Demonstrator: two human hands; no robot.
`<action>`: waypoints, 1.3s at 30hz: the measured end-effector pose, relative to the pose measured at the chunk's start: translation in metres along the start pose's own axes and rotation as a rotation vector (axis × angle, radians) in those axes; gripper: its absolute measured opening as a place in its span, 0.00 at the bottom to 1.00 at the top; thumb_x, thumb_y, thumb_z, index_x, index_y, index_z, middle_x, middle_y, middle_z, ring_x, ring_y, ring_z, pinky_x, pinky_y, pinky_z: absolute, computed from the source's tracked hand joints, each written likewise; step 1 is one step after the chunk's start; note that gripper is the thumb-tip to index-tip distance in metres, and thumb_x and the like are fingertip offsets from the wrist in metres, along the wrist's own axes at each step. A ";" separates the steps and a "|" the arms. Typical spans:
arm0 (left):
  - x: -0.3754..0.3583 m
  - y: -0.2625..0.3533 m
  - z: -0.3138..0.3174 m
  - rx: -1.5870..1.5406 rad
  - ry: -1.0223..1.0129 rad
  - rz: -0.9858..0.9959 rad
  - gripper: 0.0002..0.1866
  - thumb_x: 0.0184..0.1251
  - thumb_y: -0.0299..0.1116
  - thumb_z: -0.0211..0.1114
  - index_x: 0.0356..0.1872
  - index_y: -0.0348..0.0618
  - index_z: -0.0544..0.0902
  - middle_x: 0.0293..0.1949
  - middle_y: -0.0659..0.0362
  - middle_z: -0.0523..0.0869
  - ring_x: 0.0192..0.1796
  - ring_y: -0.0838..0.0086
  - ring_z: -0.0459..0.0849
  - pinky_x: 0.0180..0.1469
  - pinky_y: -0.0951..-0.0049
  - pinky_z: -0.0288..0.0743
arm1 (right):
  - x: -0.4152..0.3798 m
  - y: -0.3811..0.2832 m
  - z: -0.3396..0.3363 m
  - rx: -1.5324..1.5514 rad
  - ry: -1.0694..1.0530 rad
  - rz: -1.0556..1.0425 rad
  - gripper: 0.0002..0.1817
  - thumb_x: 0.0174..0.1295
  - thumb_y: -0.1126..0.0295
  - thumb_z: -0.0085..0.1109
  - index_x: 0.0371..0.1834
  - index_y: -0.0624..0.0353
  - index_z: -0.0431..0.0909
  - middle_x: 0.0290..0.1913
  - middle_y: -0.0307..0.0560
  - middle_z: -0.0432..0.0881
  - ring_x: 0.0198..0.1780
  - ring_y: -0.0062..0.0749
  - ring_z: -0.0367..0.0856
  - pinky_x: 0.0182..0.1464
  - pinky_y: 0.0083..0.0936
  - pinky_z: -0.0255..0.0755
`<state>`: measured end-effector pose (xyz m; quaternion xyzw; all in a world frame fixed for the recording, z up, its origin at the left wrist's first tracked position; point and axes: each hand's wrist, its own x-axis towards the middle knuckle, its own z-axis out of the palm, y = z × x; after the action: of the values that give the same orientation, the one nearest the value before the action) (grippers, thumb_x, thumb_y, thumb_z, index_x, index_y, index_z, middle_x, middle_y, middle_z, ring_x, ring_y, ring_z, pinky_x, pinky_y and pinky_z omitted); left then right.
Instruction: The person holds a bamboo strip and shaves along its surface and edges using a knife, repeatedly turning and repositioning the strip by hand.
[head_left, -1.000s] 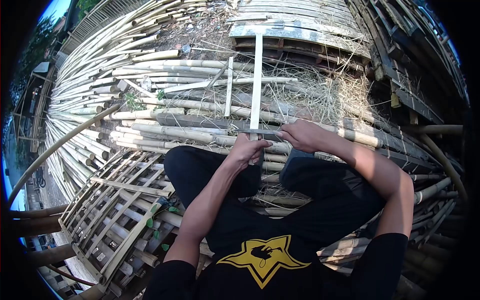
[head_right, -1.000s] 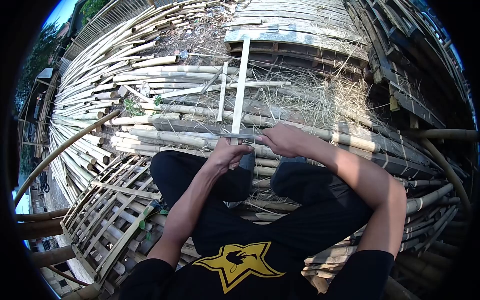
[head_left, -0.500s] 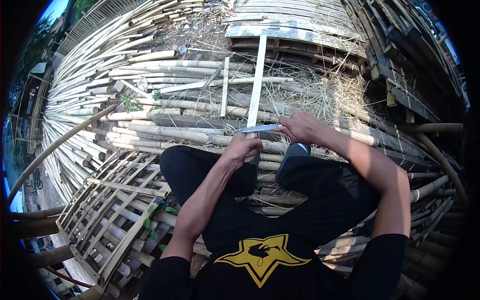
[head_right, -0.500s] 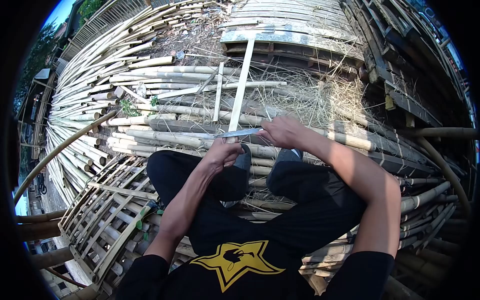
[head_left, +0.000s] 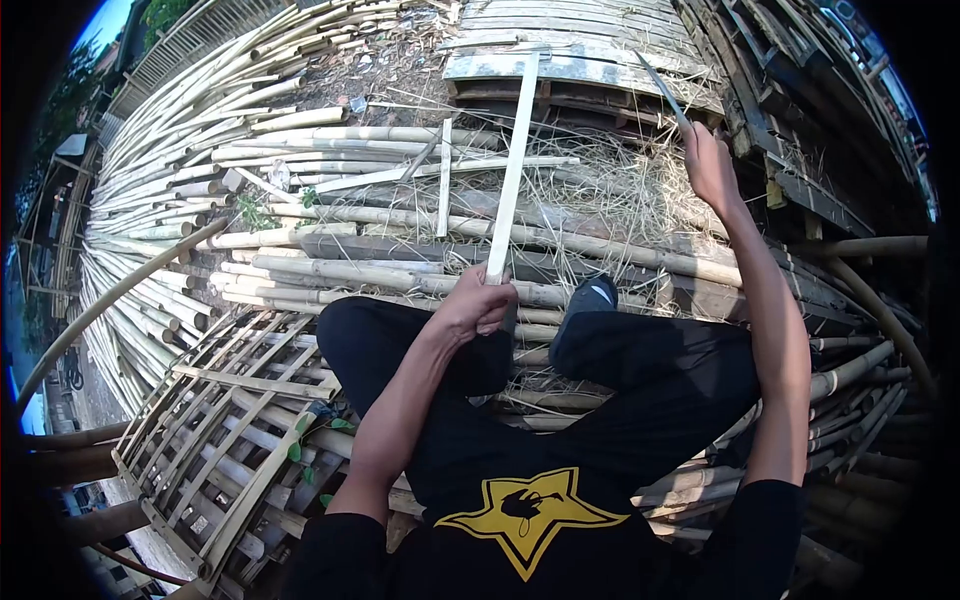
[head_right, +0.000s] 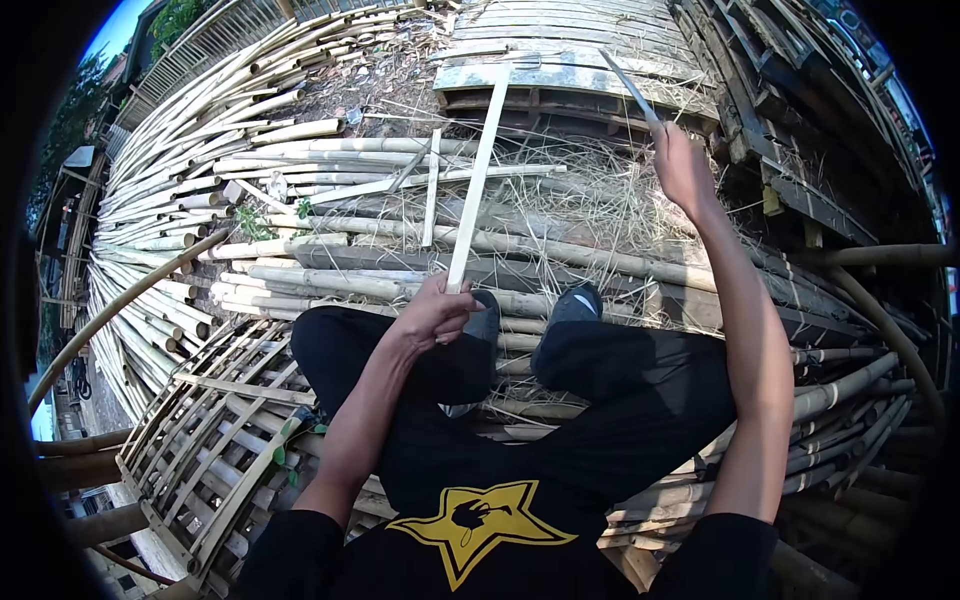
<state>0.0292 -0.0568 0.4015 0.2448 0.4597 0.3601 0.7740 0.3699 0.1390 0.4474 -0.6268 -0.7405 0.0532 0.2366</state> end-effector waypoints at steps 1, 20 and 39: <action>0.007 -0.001 0.001 0.005 0.003 -0.022 0.14 0.60 0.19 0.64 0.28 0.48 0.67 0.13 0.71 0.65 0.07 0.87 0.57 0.07 0.82 0.49 | -0.001 -0.008 -0.004 0.045 0.001 -0.011 0.23 0.75 0.54 0.41 0.36 0.65 0.74 0.23 0.62 0.77 0.28 0.61 0.77 0.32 0.47 0.69; 0.009 0.001 0.016 0.006 0.037 0.026 0.08 0.62 0.18 0.60 0.33 0.41 0.70 0.14 0.67 0.67 0.07 0.85 0.60 0.08 0.79 0.51 | -0.084 -0.104 0.049 0.008 -0.659 -0.588 0.23 0.73 0.49 0.40 0.38 0.59 0.72 0.19 0.58 0.76 0.26 0.61 0.77 0.31 0.52 0.69; -0.007 0.003 0.019 0.039 -0.048 -0.106 0.14 0.64 0.26 0.65 0.27 0.49 0.67 0.10 0.71 0.61 0.06 0.87 0.57 0.06 0.81 0.50 | -0.043 -0.069 0.046 0.074 -0.599 -0.274 0.25 0.75 0.50 0.37 0.38 0.62 0.74 0.30 0.64 0.80 0.38 0.64 0.79 0.43 0.52 0.71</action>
<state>0.0428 -0.0612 0.4163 0.2440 0.4603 0.3037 0.7977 0.2926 0.0938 0.4205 -0.4689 -0.8521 0.2298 0.0359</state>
